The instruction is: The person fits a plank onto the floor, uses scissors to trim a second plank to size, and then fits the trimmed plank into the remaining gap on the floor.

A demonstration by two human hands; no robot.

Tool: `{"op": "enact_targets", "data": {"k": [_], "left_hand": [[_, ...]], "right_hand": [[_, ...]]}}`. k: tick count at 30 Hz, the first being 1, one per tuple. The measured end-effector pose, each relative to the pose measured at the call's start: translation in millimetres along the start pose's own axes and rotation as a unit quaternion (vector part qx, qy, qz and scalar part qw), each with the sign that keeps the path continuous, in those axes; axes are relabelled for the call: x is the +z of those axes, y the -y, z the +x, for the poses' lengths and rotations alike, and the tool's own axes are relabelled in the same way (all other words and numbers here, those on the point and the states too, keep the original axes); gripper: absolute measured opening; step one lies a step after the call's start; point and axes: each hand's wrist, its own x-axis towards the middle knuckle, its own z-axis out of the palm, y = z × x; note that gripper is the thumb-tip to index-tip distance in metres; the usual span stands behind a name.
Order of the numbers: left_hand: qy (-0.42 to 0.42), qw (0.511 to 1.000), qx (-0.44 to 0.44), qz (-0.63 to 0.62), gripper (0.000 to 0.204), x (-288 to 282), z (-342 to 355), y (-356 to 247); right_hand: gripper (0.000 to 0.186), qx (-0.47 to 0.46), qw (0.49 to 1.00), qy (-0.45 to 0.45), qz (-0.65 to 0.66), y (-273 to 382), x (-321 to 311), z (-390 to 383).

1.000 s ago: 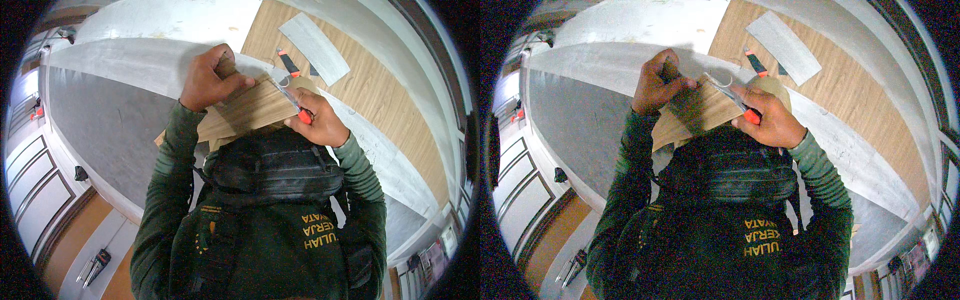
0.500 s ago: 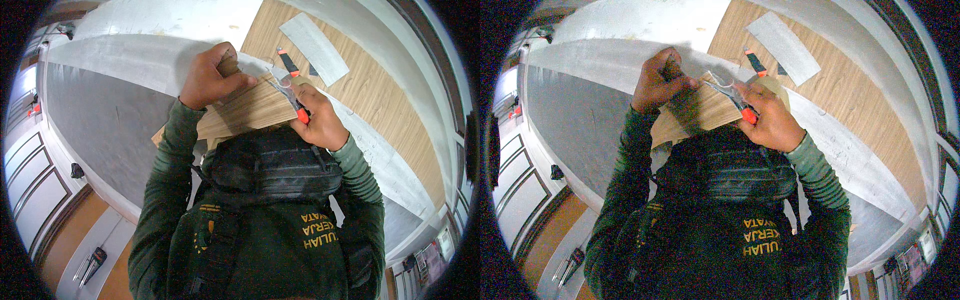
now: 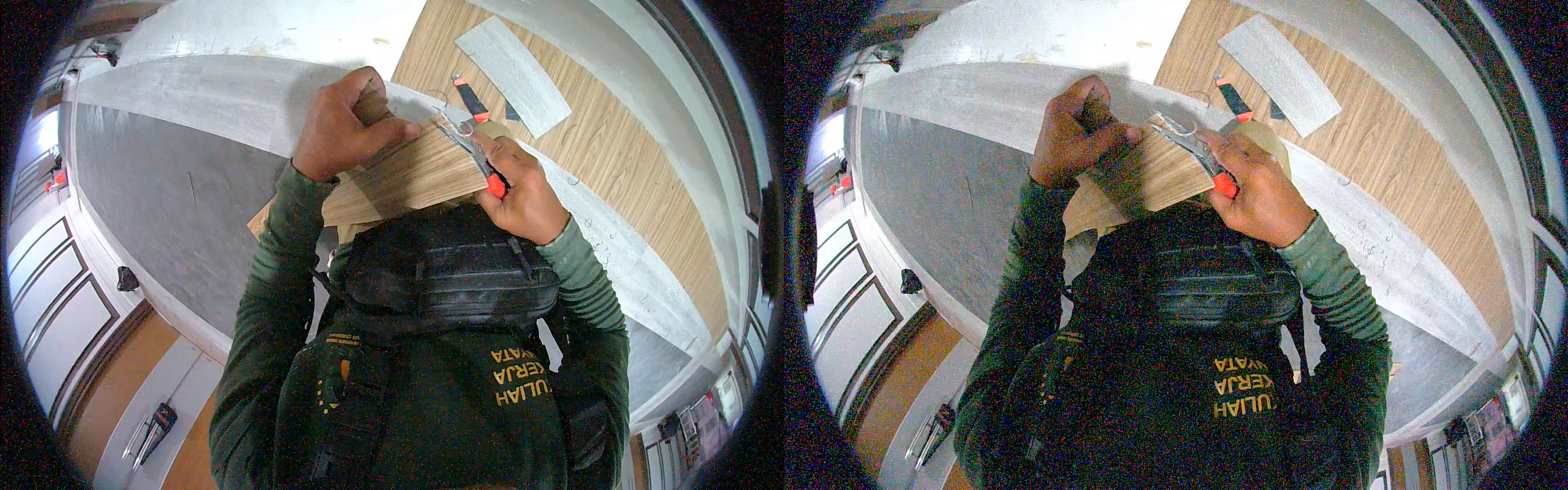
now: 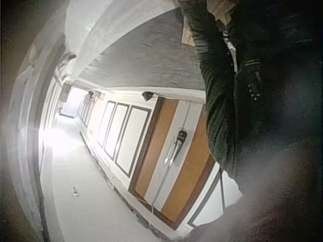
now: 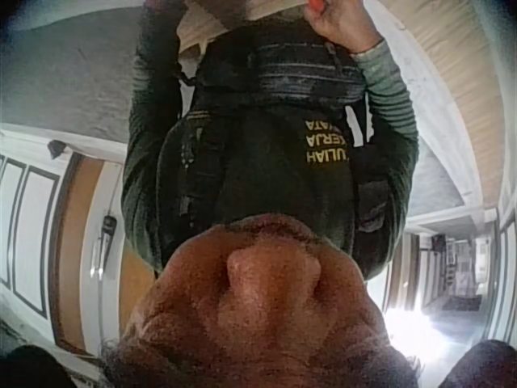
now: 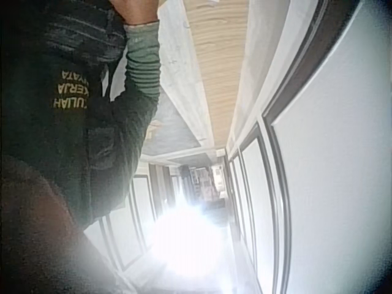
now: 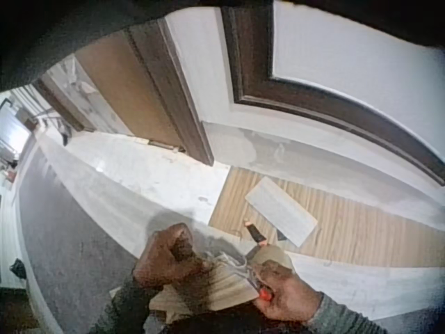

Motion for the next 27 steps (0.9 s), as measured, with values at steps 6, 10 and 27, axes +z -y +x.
{"op": "enact_targets", "data": {"k": [6, 10, 27], "left_hand": [[0.003, 1.0, 0.01, 0.009, 0.046, 1.2, 2.6, -0.9], [0.019, 1.0, -0.012, -0.007, 0.046, 0.8, 3.3, 2.5], [0.039, 0.999, -0.028, -0.001, 0.047, 1.4, -0.5, -3.6]], "right_hand": [[0.063, -0.018, 1.0, -0.02, 0.004, -8.6, 4.8, -2.4], [0.062, -0.031, 0.999, -0.032, 0.019, -18.6, 10.8, -2.2], [0.075, -0.031, 0.998, -0.039, 0.049, -5.6, 14.0, 12.9]]}}
